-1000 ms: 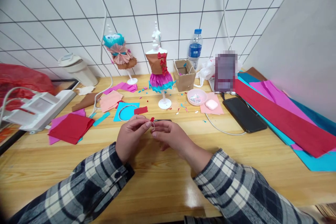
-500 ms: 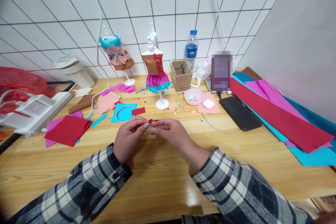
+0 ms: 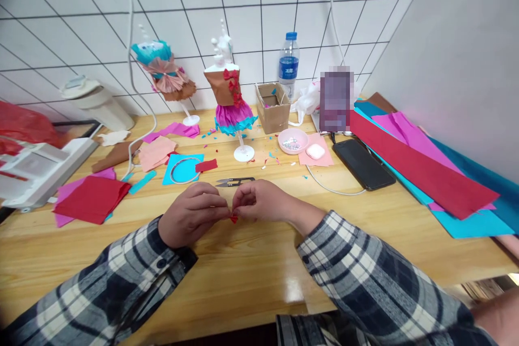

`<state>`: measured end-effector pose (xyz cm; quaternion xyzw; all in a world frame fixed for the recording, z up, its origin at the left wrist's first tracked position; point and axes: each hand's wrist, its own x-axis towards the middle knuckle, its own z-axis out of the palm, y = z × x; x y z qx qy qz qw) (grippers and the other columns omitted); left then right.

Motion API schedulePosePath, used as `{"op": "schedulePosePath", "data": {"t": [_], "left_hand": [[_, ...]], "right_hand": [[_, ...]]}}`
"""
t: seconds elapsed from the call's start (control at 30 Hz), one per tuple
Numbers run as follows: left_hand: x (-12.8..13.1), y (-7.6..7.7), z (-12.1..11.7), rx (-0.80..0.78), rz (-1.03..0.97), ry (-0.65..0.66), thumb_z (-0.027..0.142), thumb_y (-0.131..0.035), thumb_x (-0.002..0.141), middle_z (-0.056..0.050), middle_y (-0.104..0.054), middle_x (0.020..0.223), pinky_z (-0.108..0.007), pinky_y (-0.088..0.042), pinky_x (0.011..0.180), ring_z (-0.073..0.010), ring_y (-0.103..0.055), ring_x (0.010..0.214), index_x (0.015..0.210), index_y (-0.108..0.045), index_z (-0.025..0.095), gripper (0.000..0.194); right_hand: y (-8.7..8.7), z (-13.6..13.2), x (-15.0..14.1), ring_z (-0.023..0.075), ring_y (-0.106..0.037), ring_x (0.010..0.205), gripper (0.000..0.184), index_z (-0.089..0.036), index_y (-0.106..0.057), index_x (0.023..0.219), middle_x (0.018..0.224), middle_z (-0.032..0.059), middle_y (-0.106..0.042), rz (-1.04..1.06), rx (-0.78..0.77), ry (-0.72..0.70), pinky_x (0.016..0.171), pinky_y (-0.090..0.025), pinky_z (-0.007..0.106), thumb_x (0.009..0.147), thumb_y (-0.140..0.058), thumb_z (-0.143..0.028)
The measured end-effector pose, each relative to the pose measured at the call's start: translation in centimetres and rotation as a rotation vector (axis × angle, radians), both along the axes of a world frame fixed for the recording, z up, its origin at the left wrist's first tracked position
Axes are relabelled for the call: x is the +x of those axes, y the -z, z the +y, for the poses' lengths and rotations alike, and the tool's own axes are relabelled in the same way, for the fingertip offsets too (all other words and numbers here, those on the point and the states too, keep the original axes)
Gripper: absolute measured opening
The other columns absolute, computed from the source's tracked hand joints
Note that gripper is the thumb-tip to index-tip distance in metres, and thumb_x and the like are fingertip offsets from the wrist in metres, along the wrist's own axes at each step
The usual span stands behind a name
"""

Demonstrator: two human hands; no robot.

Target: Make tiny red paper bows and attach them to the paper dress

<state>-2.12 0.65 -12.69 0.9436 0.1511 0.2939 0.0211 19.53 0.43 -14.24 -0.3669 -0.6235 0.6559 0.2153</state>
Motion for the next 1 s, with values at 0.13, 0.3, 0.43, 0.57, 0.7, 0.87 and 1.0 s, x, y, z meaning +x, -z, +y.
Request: {"op": "schedulePosePath", "data": {"t": [0.13, 0.3, 0.43, 0.57, 0.7, 0.87, 1.0], "left_hand": [[0.2, 0.4, 0.0, 0.007, 0.069, 0.001, 0.014, -0.052, 0.087, -0.001, -0.073, 0.089, -0.032, -0.048, 0.075, -0.0173, -0.059, 0.082, 0.095, -0.069, 0.025, 0.022], [0.4, 0.8, -0.1, -0.063, 0.173, -0.048, 0.015, -0.051, 0.085, -0.003, -0.073, 0.092, -0.035, -0.047, 0.076, -0.0195, -0.06, 0.085, 0.094, -0.071, 0.023, 0.023], [0.7, 0.8, -0.2, -0.113, 0.186, -0.14, 0.018, -0.053, 0.085, -0.005, -0.071, 0.085, -0.035, -0.045, 0.072, -0.0195, -0.06, 0.08, 0.089, -0.071, 0.022, 0.019], [1.4, 0.7, -0.4, -0.142, 0.172, -0.25, 0.018, -0.053, 0.084, -0.005, -0.068, 0.076, -0.033, -0.042, 0.064, -0.0191, -0.059, 0.072, 0.084, -0.07, 0.02, 0.017], [2.0, 0.7, -0.9, -0.234, 0.058, -0.4, 0.02, -0.056, 0.08, -0.006, -0.068, 0.075, -0.033, -0.044, 0.065, -0.0198, -0.06, 0.072, 0.076, -0.068, 0.019, 0.013], [2.3, 0.9, -1.1, -0.545, -0.279, -0.579, 0.025, -0.063, 0.079, -0.004, -0.067, 0.073, -0.031, -0.048, 0.068, -0.0178, -0.062, 0.071, 0.065, -0.064, 0.018, 0.016], [2.2, 1.2, -1.0, -0.868, -0.533, -0.578, 0.031, -0.067, 0.077, -0.004, -0.068, 0.073, -0.03, -0.05, 0.069, -0.0174, -0.063, 0.071, 0.071, -0.067, 0.016, 0.016]], "right_hand": [[0.0, 0.0, 0.3, 0.0111, -0.062, 0.07, 0.01, -0.018, -0.062, 0.083, 0.077, -0.0011, -0.067, -0.105, 0.347, -0.009, 0.063, -0.045, 0.022, 0.075, -0.061, -0.014], [-0.4, -0.5, 0.3, 0.0129, -0.059, 0.073, 0.014, -0.02, -0.063, 0.084, 0.079, -0.0019, -0.068, -0.352, 0.744, -0.005, 0.064, -0.039, 0.023, 0.077, -0.061, -0.009], [-0.8, -1.3, -0.2, 0.0153, -0.056, 0.079, 0.011, -0.021, -0.061, 0.089, 0.082, -0.0001, -0.068, -0.47, 0.943, 0.086, 0.067, -0.036, 0.025, 0.082, -0.061, -0.012], [-1.2, -2.0, -0.6, 0.0169, -0.053, 0.079, 0.008, -0.021, -0.061, 0.09, 0.081, 0.0024, -0.066, -0.567, 1.101, 0.132, 0.065, -0.035, 0.027, 0.09, -0.053, -0.02], [-1.4, -2.5, -0.9, 0.0189, -0.049, 0.079, 0.015, -0.021, -0.063, 0.096, 0.078, 0.0038, -0.065, -0.637, 1.205, 0.155, 0.063, -0.033, 0.029, 0.093, -0.048, -0.022], [-1.2, -3.1, -1.5, 0.0192, -0.051, 0.078, 0.019, -0.019, -0.064, 0.095, 0.083, 0.0055, -0.068, -0.629, 1.217, 0.277, 0.068, -0.035, 0.031, 0.094, -0.045, -0.021], [-0.9, -3.4, -2.0, 0.018, -0.056, 0.078, 0.02, -0.021, -0.065, 0.094, 0.084, 0.0046, -0.069, -0.529, 1.128, 0.418, 0.069, -0.037, 0.03, 0.094, -0.045, -0.022]]}}
